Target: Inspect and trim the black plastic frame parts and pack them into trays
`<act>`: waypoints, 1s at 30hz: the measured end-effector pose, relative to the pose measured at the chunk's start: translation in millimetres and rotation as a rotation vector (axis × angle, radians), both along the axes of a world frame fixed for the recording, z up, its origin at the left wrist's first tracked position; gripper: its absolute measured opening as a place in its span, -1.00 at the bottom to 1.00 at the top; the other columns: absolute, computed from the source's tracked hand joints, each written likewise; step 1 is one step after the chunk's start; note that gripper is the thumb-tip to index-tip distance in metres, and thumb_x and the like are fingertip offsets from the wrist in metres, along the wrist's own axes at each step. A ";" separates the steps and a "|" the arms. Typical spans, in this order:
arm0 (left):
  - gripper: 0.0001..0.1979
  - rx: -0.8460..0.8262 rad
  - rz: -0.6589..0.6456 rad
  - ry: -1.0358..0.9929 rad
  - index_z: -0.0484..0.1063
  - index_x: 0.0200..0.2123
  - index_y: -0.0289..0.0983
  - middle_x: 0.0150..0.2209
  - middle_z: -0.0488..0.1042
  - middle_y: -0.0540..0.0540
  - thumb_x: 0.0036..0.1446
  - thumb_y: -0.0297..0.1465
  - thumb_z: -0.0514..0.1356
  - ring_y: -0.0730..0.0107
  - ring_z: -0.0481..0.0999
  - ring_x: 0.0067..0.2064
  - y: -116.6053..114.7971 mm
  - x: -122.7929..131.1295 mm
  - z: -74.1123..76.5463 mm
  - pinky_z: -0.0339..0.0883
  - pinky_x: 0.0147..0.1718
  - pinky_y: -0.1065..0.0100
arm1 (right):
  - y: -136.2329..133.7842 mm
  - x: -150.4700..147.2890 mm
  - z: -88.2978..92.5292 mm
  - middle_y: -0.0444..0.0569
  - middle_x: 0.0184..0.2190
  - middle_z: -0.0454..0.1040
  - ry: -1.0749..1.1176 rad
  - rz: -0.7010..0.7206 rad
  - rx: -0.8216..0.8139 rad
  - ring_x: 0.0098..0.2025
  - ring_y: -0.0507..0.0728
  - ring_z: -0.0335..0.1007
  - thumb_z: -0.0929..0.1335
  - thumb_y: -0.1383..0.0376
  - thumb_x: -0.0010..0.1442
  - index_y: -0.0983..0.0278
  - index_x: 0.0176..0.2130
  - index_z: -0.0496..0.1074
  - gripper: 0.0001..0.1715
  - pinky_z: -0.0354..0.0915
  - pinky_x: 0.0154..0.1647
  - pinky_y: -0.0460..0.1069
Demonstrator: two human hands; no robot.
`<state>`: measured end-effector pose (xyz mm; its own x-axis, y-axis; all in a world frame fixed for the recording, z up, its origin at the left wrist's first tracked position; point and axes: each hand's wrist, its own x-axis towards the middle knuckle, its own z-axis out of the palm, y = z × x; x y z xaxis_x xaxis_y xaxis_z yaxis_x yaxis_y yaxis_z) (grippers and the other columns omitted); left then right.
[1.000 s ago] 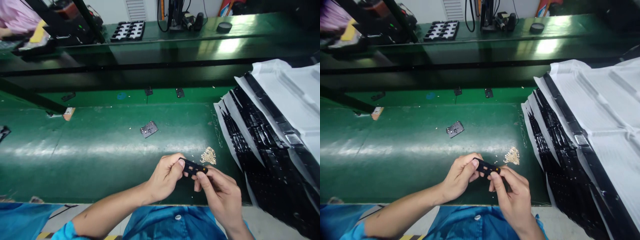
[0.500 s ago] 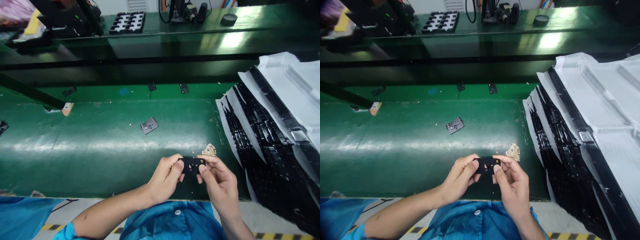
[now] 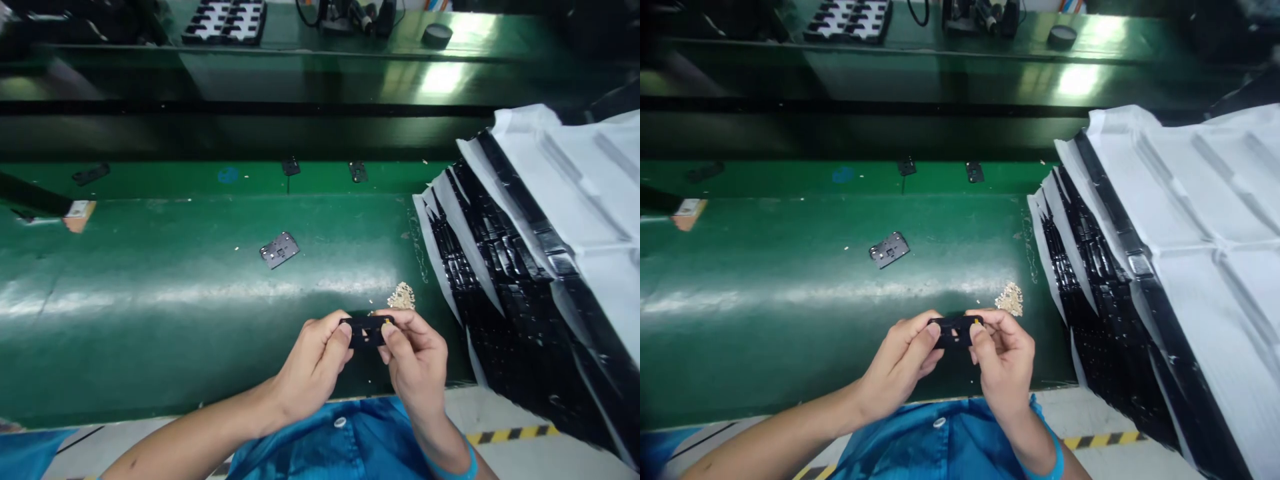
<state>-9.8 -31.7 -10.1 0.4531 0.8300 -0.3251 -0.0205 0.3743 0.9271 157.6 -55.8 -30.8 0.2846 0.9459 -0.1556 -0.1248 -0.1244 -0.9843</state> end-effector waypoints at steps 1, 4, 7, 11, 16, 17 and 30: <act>-0.57 0.001 0.000 0.006 0.24 -0.33 -0.23 -0.58 0.08 0.17 0.54 -0.08 -0.03 0.58 0.06 -0.57 -0.3 -0.3 -0.2 -0.05 -0.60 0.52 | 0.7 -1.1 1.1 -0.14 -0.58 0.46 -0.003 -0.007 -0.001 -0.65 -0.03 0.25 0.46 0.22 0.33 0.29 -0.23 0.64 -0.82 0.22 -0.65 -0.13; -0.56 0.014 -0.012 0.035 0.25 -0.34 -0.23 -0.59 0.07 0.17 0.54 -0.07 -0.03 0.57 0.08 -0.58 -0.5 -1.2 0.0 0.01 -0.59 0.52 | 2.0 -3.2 3.1 -0.15 -0.61 0.44 -0.002 -0.022 -0.003 -0.67 -0.03 0.23 0.47 0.20 0.31 0.29 -0.26 0.65 -0.80 0.21 -0.67 -0.14; -0.55 0.064 -0.028 0.069 0.27 -0.34 -0.23 -0.59 0.10 0.15 0.55 -0.08 -0.05 0.56 0.11 -0.57 -0.3 -2.3 -0.3 0.04 -0.58 0.50 | 2.1 -3.1 3.3 -0.16 -0.60 0.44 0.025 -0.019 0.006 -0.67 -0.04 0.23 0.47 0.19 0.32 0.28 -0.26 0.65 -0.80 0.21 -0.67 -0.15; -0.55 0.138 -0.035 0.132 0.30 -0.33 -0.24 -0.54 0.17 0.11 0.56 -0.11 -0.06 0.54 0.14 -0.56 -0.7 -5.0 -3.0 0.02 -0.56 0.47 | 1.1 -1.4 3.1 -0.11 -0.52 0.52 0.037 0.005 0.015 -0.66 -0.05 0.27 0.48 0.18 0.32 0.27 -0.25 0.66 -0.80 0.26 -0.65 -0.14; -0.57 0.206 -0.064 0.186 0.32 -0.31 -0.24 -0.51 0.20 0.09 0.57 -0.14 -0.09 0.49 0.19 -0.52 -1.3 -7.6 -4.3 0.05 -0.51 0.42 | 0.8 -0.6 1.4 -0.09 -0.49 0.55 0.040 0.011 0.009 -0.65 -0.05 0.28 0.49 0.15 0.33 0.28 -0.27 0.64 -0.76 0.27 -0.65 -0.13; -0.57 0.221 -0.074 0.197 0.32 -0.30 -0.23 -0.52 0.20 0.09 0.57 -0.15 -0.10 0.48 0.20 -0.52 -1.3 -7.6 -4.1 0.06 -0.50 0.41 | 1.0 -0.7 0.2 -0.10 -0.50 0.54 0.041 0.007 0.001 -0.66 -0.05 0.27 0.49 0.14 0.32 0.28 -0.28 0.64 -0.74 0.26 -0.66 -0.13; -0.67 0.124 -0.076 0.157 0.27 -0.38 -0.23 -0.51 0.21 0.07 0.48 -0.31 -0.05 0.47 0.19 -0.49 6.0 -8.0 4.5 0.03 -0.49 0.40 | 1.6 -0.4 -9.1 -0.14 -0.53 0.48 0.082 0.008 -0.104 -0.65 -0.05 0.21 0.48 0.13 0.32 0.27 -0.30 0.58 -0.74 0.17 -0.68 -0.17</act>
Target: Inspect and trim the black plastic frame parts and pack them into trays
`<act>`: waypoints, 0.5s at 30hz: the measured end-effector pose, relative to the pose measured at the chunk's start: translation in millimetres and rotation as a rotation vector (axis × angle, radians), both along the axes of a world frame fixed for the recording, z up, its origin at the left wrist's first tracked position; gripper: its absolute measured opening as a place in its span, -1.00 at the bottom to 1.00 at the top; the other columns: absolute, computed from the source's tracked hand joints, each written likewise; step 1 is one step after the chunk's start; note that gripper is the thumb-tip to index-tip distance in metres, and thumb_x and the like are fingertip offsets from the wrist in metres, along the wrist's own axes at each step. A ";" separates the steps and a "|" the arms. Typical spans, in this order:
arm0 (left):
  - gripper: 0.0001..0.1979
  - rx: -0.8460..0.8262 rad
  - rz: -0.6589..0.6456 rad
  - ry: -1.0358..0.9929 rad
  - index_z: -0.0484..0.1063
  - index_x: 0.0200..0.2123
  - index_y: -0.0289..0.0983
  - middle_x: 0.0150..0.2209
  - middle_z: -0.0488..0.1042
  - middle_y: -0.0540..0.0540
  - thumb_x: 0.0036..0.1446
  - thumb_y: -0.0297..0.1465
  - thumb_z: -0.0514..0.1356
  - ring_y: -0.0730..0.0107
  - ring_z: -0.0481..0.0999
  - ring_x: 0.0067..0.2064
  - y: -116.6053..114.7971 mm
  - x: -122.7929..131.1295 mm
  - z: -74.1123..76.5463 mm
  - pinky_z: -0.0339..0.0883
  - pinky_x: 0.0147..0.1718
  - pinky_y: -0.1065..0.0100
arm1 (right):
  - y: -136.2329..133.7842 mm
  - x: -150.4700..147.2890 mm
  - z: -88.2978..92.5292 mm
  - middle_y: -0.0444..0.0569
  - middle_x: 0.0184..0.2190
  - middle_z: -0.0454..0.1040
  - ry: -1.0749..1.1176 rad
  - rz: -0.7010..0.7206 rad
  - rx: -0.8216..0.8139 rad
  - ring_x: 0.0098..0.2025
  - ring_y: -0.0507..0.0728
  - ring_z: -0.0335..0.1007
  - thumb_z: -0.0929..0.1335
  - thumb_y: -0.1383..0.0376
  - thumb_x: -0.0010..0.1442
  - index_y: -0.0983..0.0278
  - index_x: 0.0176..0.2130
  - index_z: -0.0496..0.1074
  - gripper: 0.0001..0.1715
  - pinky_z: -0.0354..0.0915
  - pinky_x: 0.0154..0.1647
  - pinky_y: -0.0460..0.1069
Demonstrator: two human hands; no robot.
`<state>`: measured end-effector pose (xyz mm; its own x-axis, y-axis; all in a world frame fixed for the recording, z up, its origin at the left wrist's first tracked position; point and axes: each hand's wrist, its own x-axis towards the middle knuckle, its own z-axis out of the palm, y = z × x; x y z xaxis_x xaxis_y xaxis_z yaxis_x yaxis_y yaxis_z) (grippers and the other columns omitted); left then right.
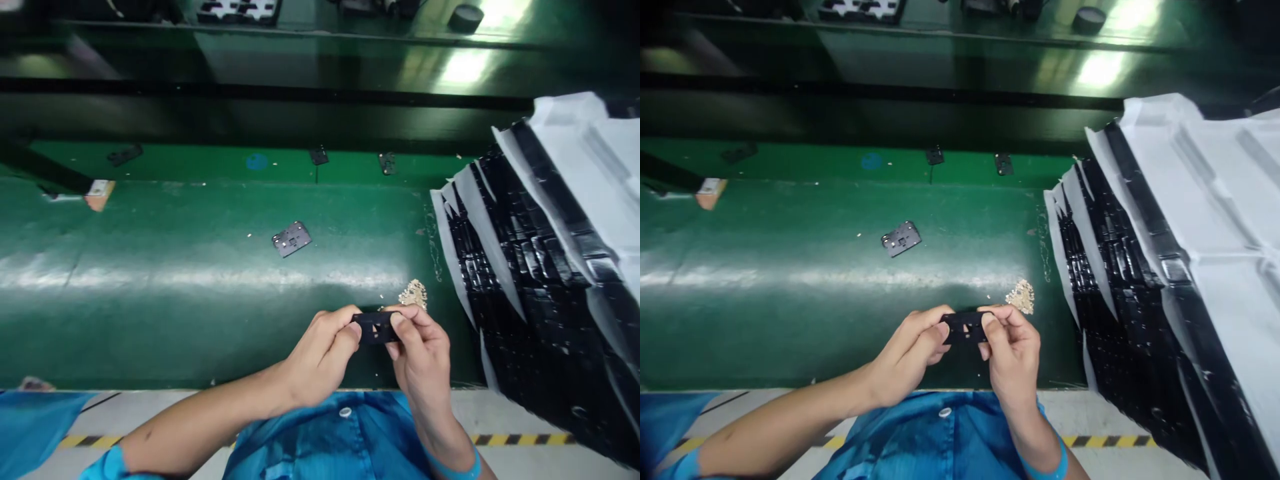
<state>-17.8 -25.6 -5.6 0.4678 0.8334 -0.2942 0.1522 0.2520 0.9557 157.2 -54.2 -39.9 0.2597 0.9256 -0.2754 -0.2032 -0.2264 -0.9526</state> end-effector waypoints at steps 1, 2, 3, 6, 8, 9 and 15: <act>-0.66 -0.017 0.023 -0.013 0.26 -0.40 -0.23 -0.51 0.20 0.08 0.47 -0.32 -0.04 0.48 0.19 -0.49 0.5 -0.2 -0.5 0.03 -0.49 0.41 | 0.0 0.6 0.8 -0.14 -0.53 0.48 -0.010 0.012 -0.005 -0.65 -0.05 0.22 0.48 0.14 0.33 0.27 -0.28 0.59 -0.75 0.18 -0.68 -0.16; -0.66 -0.035 0.044 -0.022 0.25 -0.41 -0.23 -0.51 0.20 0.08 0.47 -0.31 -0.04 0.49 0.19 -0.49 1.0 -0.2 -1.1 0.03 -0.49 0.42 | -0.1 0.9 1.7 -0.13 -0.53 0.49 -0.021 0.025 -0.005 -0.65 -0.05 0.23 0.48 0.14 0.34 0.27 -0.27 0.59 -0.75 0.19 -0.68 -0.16; -0.65 -0.053 0.064 -0.028 0.25 -0.42 -0.23 -0.52 0.18 0.08 0.47 -0.31 -0.04 0.49 0.18 -0.49 1.4 -0.2 -1.9 0.03 -0.50 0.42 | -0.2 0.8 2.9 -0.13 -0.52 0.50 -0.031 0.037 -0.002 -0.65 -0.05 0.24 0.47 0.15 0.35 0.27 -0.26 0.59 -0.76 0.20 -0.67 -0.16; -0.63 -0.105 0.117 -0.047 0.22 -0.44 -0.23 -0.53 0.14 0.10 0.47 -0.28 -0.03 0.50 0.15 -0.50 2.0 -0.1 -5.2 0.03 -0.51 0.45 | -0.4 -1.8 7.6 -0.12 -0.48 0.53 -0.059 0.046 0.030 -0.65 -0.05 0.28 0.48 0.17 0.35 0.27 -0.25 0.60 -0.79 0.24 -0.67 -0.15; -0.63 -0.150 0.148 -0.070 0.20 -0.44 -0.22 -0.54 0.12 0.11 0.46 -0.27 -0.02 0.51 0.12 -0.50 2.0 -0.6 -8.5 0.03 -0.52 0.46 | -0.1 -5.0 11.3 -0.11 -0.47 0.55 -0.092 0.038 0.060 -0.66 -0.05 0.30 0.49 0.20 0.34 0.27 -0.25 0.61 -0.82 0.27 -0.67 -0.15; -0.64 -0.179 0.162 -0.085 0.19 -0.44 -0.22 -0.54 0.10 0.12 0.45 -0.27 -0.02 0.51 0.11 -0.51 2.0 -1.0 -10.5 0.03 -0.52 0.47 | 0.2 -7.0 13.0 -0.10 -0.47 0.55 -0.116 0.039 0.074 -0.66 -0.05 0.32 0.49 0.21 0.34 0.27 -0.25 0.62 -0.83 0.29 -0.67 -0.15; -0.68 -0.330 0.202 -0.129 0.17 -0.44 -0.21 -0.56 0.06 0.15 0.40 -0.26 -0.01 0.53 0.11 -0.55 3.2 -5.4 -21.3 0.07 -0.52 0.48 | 4.1 -16.2 17.4 -0.12 -0.52 0.54 -0.220 0.071 0.146 -0.66 -0.02 0.35 0.50 0.25 0.33 0.26 -0.28 0.61 -0.86 0.35 -0.64 -0.13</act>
